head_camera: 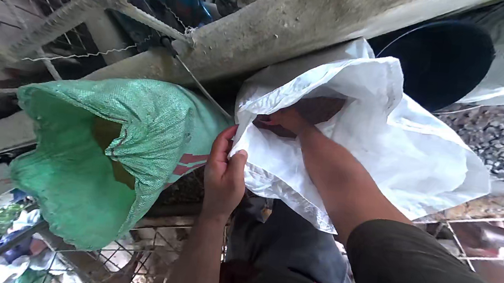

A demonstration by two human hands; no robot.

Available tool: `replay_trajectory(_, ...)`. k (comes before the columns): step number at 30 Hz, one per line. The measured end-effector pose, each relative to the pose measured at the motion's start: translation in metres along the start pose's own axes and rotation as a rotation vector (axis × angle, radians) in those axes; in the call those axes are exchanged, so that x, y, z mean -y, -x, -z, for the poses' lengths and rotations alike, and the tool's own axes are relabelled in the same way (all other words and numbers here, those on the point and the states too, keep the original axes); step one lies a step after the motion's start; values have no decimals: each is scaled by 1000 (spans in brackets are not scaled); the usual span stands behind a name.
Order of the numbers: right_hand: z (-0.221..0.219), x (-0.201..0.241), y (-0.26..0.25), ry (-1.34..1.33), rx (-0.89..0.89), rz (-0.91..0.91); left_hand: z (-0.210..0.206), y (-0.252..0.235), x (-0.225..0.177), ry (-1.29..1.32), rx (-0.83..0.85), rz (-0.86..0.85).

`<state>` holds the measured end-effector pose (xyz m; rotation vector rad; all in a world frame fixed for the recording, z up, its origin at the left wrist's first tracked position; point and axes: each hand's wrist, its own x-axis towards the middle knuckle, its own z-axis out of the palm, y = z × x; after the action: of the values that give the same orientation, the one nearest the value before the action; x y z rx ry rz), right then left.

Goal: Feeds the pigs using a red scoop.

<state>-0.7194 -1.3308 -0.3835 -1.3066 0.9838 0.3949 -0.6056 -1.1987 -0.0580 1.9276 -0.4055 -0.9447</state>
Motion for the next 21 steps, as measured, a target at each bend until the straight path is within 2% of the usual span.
replay_trajectory(2, 23, 9, 14, 41, 45, 22, 3, 0, -6, 1, 0, 12)
replay_trajectory(8, 66, 43, 66, 89, -19, -46, -1, -6, -19, -20, 42, 48)
replay_trajectory(15, 115, 87, 194, -8, -35, 32, 32, 28, -32, -199, 134, 97)
replay_trajectory(18, 132, 107, 262, 55, -94, 121, 62, 56, -16, -199, 133, 50)
replay_trajectory(21, 135, 141, 318, 70, -143, 246, 113, 104, 28, -180, 148, 201)
